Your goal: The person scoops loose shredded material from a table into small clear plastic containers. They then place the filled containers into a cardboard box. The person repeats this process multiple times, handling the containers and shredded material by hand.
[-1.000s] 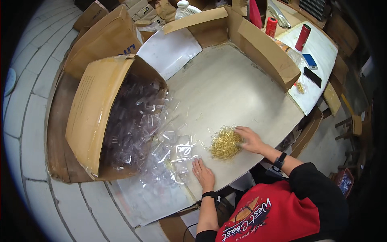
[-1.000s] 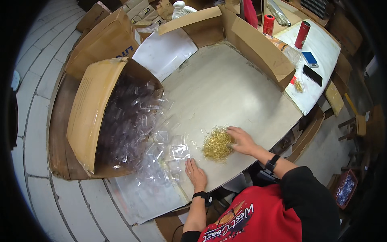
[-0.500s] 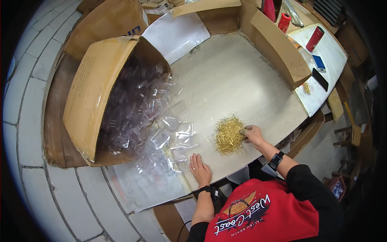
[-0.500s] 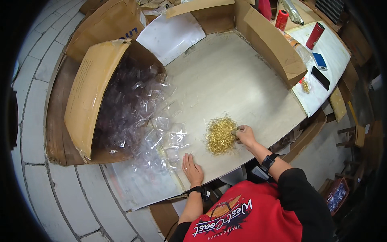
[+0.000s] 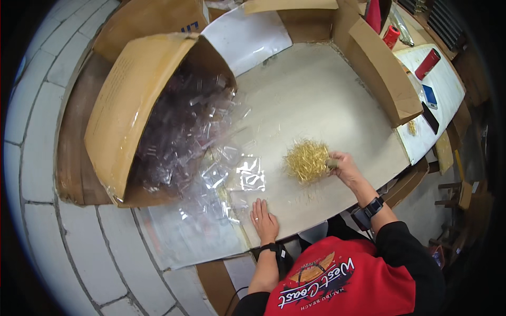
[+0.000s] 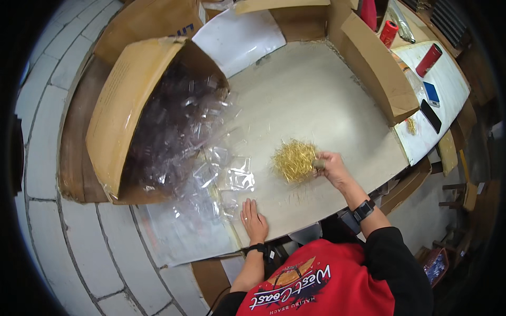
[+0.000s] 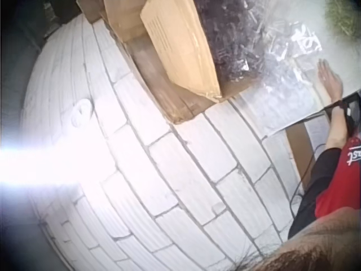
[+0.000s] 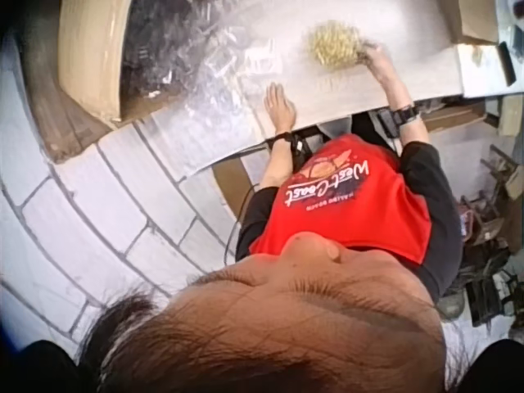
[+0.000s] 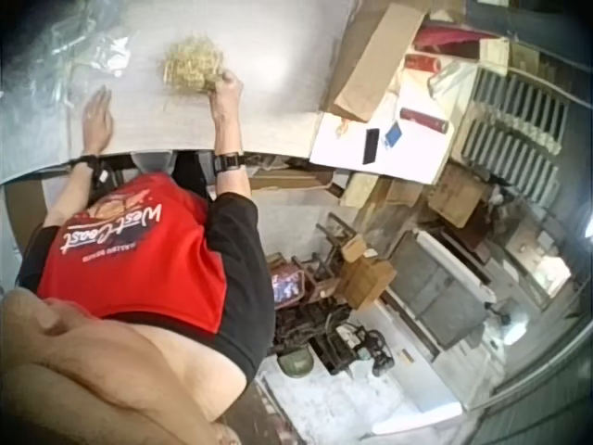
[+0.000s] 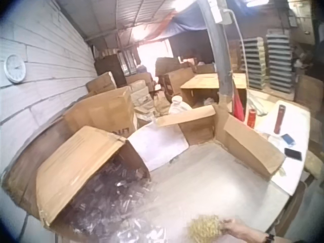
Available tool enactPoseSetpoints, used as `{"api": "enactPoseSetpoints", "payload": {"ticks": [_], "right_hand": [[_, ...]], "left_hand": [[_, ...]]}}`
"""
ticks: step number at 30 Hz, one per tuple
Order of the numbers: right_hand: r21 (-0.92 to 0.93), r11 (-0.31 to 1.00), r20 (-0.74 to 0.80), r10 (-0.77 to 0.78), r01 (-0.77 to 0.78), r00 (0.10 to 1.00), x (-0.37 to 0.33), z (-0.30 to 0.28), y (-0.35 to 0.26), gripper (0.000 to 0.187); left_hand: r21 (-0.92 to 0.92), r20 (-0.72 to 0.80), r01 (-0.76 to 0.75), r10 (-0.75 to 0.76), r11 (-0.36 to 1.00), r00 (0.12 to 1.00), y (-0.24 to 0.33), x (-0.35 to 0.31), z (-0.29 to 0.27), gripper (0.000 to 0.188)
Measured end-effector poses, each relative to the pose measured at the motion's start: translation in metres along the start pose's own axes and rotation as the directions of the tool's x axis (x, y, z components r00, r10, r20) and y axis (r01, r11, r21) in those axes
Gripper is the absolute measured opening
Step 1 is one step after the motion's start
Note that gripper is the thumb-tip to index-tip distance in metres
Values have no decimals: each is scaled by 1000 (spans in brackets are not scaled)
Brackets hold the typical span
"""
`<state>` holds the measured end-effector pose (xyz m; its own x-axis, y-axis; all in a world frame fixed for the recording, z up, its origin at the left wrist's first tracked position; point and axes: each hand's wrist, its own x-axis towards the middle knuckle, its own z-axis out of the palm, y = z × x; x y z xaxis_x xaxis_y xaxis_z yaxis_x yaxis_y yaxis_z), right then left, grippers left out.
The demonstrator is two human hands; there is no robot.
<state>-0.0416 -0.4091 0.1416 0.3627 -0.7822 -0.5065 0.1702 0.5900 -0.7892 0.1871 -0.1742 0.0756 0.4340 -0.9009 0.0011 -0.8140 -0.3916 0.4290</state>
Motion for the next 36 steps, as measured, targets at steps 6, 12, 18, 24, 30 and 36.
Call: {"api": "enactPoseSetpoints", "payload": {"ticks": [6, 12, 18, 24, 30, 36], "right_hand": [[167, 984, -42, -62, 69, 997, 26, -9, -18, 11], [60, 989, -80, -127, 132, 989, 41, -23, -33, 1], [99, 987, -85, -118, 126, 989, 67, -34, -35, 5], [167, 976, -111, -121, 138, 986, 82, -22, -32, 4], [119, 979, -132, -150, 166, 980, 83, -5, -34, 3], [71, 978, -84, -188, 195, 978, 84, -1, -36, 9]], "left_hand": [[24, 9, 34, -34, 999, 999, 0, 1, 0, 54], [23, 12, 37, -37, 999, 999, -1, -3, -2, 54], [-11, 10, 46, -46, 999, 999, 0, 0, -1, 53], [-11, 13, 43, -43, 999, 999, 0, 2, -2, 56], [-10, -4, 29, -29, 1000, 1000, -2, 3, 0, 54], [-12, -21, 8, -8, 1000, 1000, -2, 4, 0, 55]]}}
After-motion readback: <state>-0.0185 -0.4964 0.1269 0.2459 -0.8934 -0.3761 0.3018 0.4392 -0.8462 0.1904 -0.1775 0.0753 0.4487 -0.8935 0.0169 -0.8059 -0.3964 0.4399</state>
